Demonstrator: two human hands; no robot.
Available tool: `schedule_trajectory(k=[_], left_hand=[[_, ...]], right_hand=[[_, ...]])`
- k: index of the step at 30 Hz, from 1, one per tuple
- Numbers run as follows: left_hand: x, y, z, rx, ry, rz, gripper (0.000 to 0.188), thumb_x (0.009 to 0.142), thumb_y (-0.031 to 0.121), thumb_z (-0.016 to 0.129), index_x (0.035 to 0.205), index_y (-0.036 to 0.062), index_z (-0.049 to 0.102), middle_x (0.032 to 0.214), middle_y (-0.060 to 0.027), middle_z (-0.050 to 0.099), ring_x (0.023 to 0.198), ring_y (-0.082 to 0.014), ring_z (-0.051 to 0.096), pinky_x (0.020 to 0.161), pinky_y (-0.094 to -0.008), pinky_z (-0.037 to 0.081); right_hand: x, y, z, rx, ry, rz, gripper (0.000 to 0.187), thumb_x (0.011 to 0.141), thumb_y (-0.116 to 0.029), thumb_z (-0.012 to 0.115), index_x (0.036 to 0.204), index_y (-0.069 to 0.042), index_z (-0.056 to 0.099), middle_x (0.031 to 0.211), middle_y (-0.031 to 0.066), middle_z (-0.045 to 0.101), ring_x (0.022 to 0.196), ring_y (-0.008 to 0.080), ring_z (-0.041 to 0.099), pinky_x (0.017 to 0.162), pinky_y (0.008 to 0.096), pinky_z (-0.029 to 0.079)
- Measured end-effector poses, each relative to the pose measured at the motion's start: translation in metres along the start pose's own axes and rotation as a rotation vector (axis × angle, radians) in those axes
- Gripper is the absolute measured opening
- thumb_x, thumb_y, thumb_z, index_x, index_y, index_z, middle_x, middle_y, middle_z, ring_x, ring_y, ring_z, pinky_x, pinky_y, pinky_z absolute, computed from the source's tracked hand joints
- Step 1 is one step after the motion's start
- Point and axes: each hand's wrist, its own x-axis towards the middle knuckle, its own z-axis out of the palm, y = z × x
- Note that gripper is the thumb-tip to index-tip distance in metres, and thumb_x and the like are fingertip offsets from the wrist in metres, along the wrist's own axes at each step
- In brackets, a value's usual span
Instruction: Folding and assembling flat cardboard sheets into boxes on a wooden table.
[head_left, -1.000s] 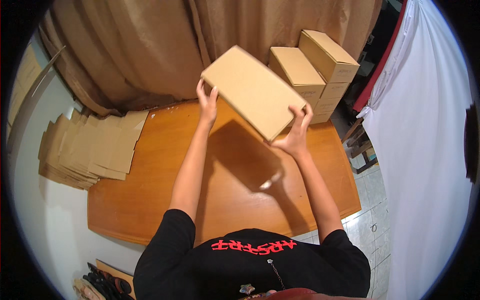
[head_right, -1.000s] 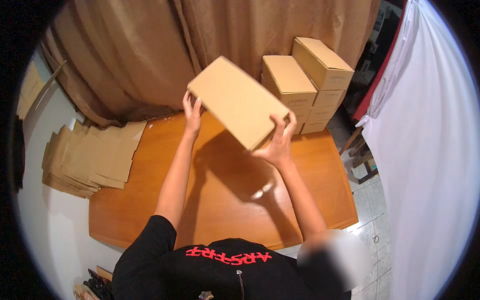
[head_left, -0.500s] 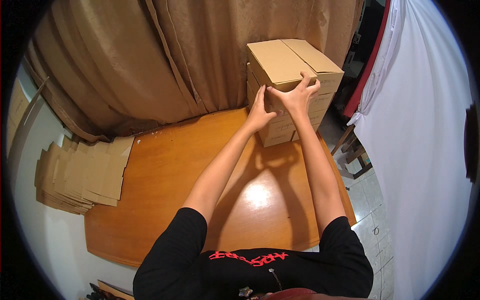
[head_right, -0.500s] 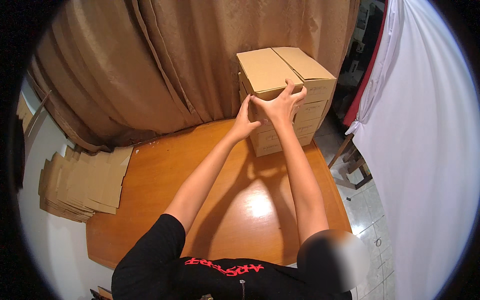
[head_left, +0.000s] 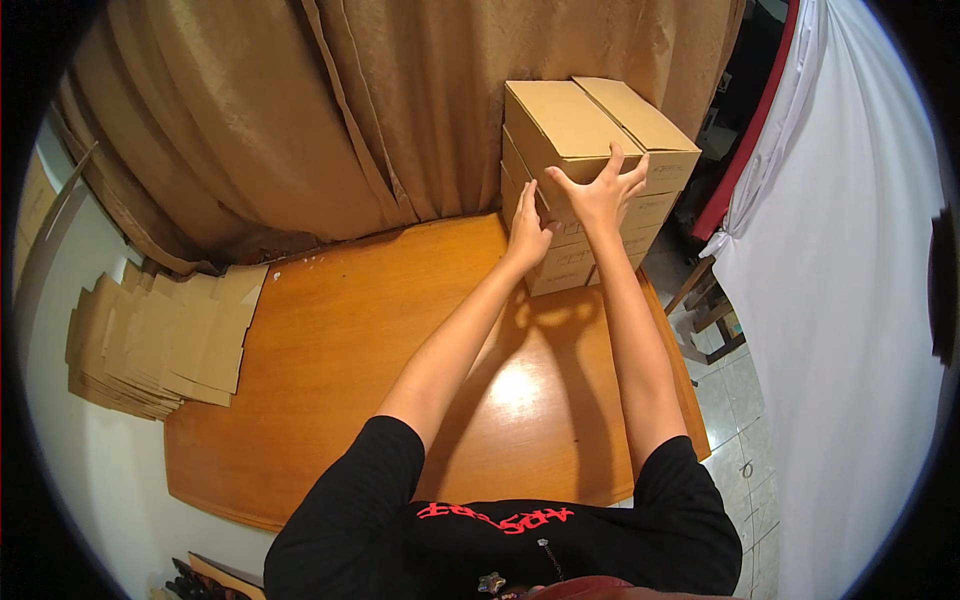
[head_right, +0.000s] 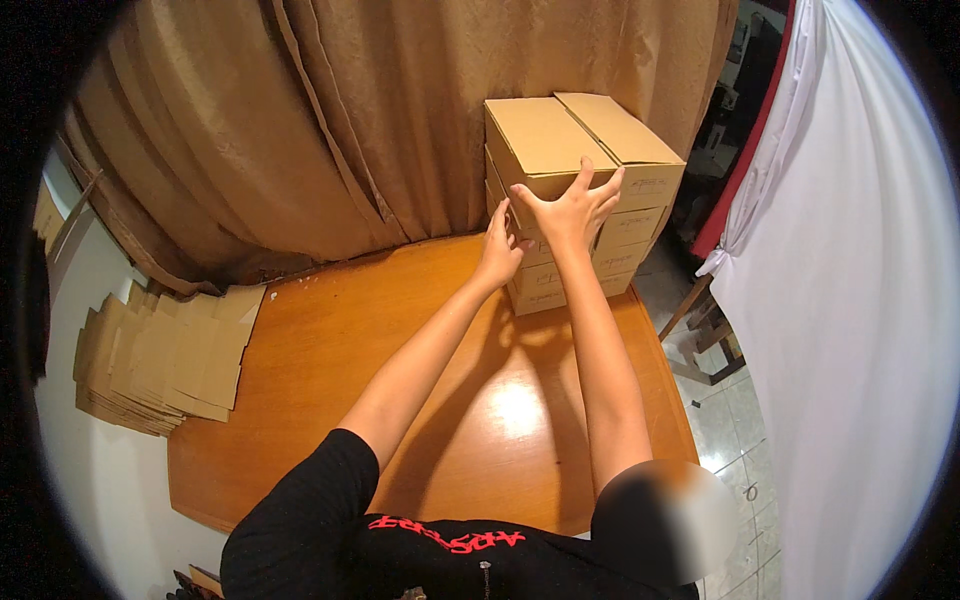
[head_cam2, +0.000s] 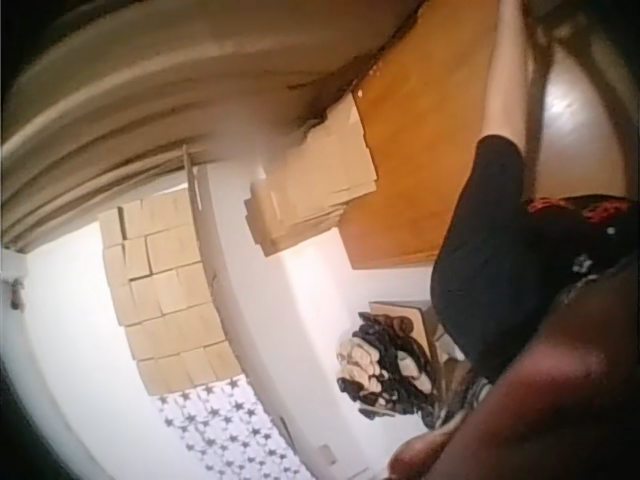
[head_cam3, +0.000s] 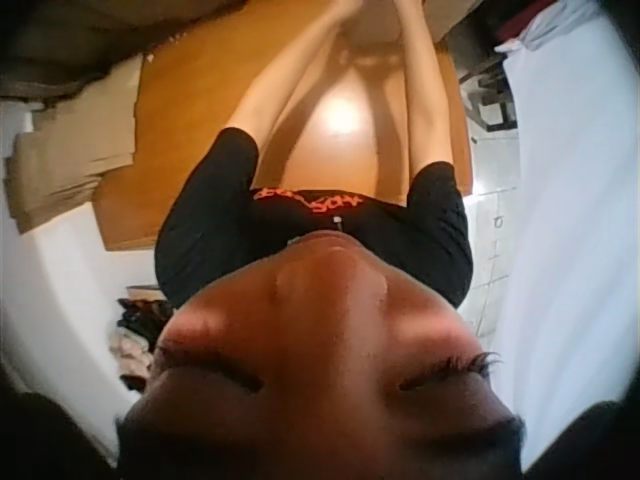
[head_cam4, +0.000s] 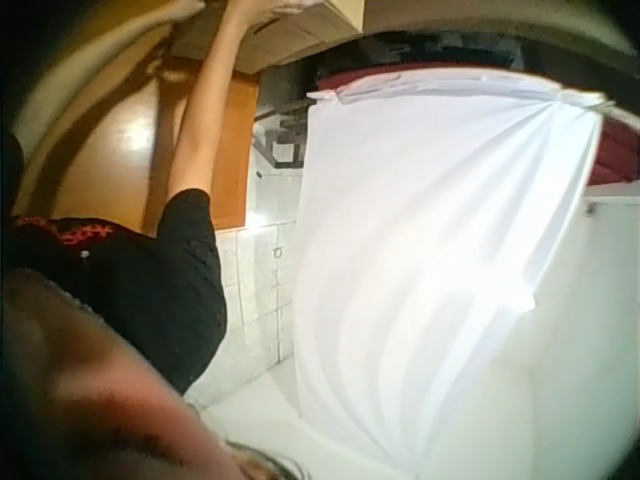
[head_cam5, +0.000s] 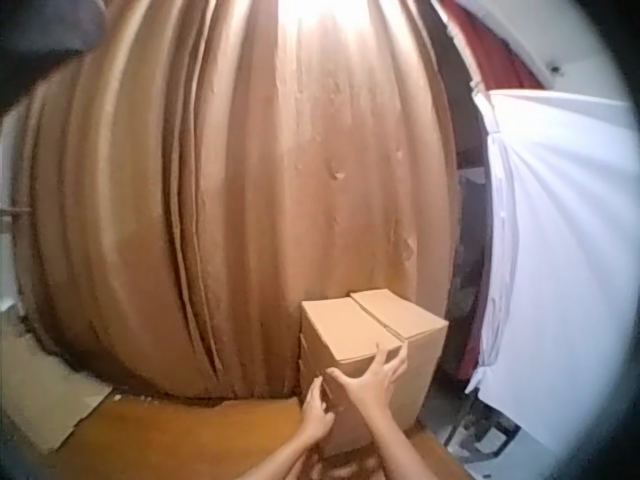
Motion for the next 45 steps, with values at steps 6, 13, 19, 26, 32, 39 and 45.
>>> schedule_trajectory(k=[6, 13, 19, 26, 32, 39, 45], left_hand=[[-0.011, -0.024, 0.004, 0.007, -0.029, -0.056, 0.079, 0.077, -0.004, 0.06, 0.139, 0.0045, 0.013, 0.142, -0.0182, 0.018, 0.13, -0.0339, 0.025, 0.104, -0.0431, 0.032], [-0.031, -0.024, 0.012, 0.221, -0.108, -0.141, 0.086, 0.075, 0.012, 0.067, 0.138, -0.0041, 0.01, 0.141, -0.0244, 0.022, 0.131, -0.0339, 0.024, 0.108, -0.0371, 0.022], [-0.039, -0.046, 0.016, 0.148, -0.147, -0.163, 0.088, 0.072, 0.006, 0.066, 0.137, -0.0055, 0.008, 0.139, -0.0284, 0.021, 0.131, -0.0379, 0.022, 0.108, -0.037, 0.022], [-0.086, -0.065, -0.001, -0.082, -0.151, -0.309, 0.078, 0.077, 0.007, 0.063, 0.138, 0.0, 0.015, 0.133, -0.0242, 0.038, 0.122, -0.0344, 0.04, 0.103, -0.0389, 0.031], [-0.211, -0.12, -0.063, -0.185, -0.3, -0.509, 0.05, 0.082, 0.012, 0.062, 0.126, -0.0017, 0.042, 0.127, -0.0206, 0.047, 0.117, -0.0286, 0.046, 0.098, -0.0373, 0.037], [-0.338, -0.085, -0.15, -0.222, 0.033, -0.752, 0.046, 0.083, 0.012, 0.06, 0.124, 0.0001, 0.044, 0.126, -0.0207, 0.048, 0.119, -0.0281, 0.045, 0.097, -0.0361, 0.038], [-0.41, -0.074, -0.223, 0.068, 0.203, -0.754, 0.041, 0.082, 0.014, 0.059, 0.12, 0.0026, 0.049, 0.127, -0.0184, 0.047, 0.118, -0.0279, 0.047, 0.096, -0.0341, 0.039]], right_hand=[[0.003, -0.002, -0.002, -0.038, -0.026, -0.011, 0.104, 0.051, -0.064, 0.074, 0.13, -0.012, 0.032, 0.136, 0.0295, 0.011, 0.121, 0.0475, 0.021, 0.097, 0.0564, 0.026], [-0.003, 0.042, 0.0, 0.074, 0.13, -0.107, 0.09, 0.067, -0.061, 0.064, 0.132, -0.008, 0.029, 0.133, 0.0248, 0.014, 0.122, 0.0432, 0.02, 0.099, 0.0543, 0.02], [-0.037, 0.07, 0.007, 0.252, 0.149, -0.139, 0.068, 0.078, -0.045, 0.058, 0.125, -0.001, 0.035, 0.128, 0.0228, 0.019, 0.118, 0.0398, 0.022, 0.098, 0.0543, 0.018], [-0.145, 0.08, 0.006, 0.183, -0.106, 0.024, 0.057, 0.077, -0.031, 0.062, 0.12, -0.002, 0.039, 0.126, 0.0221, 0.024, 0.116, 0.0387, 0.025, 0.097, 0.0518, 0.021], [-0.289, 0.06, 0.003, 0.243, -0.691, 0.243, 0.048, 0.073, -0.025, 0.065, 0.114, -0.009, 0.049, 0.12, 0.0184, 0.038, 0.114, 0.0356, 0.031, 0.094, 0.0469, 0.03], [-0.411, 0.005, -0.017, 0.329, -1.003, -0.033, 0.033, 0.073, -0.026, 0.064, 0.102, -0.011, 0.06, 0.107, 0.0143, 0.05, 0.106, 0.0339, 0.037, 0.092, 0.0446, 0.031], [-0.461, -0.062, -0.017, 0.422, -1.151, -0.204, 0.031, 0.074, -0.026, 0.063, 0.1, -0.01, 0.061, 0.106, 0.0144, 0.051, 0.104, 0.0345, 0.039, 0.09, 0.0443, 0.033]])
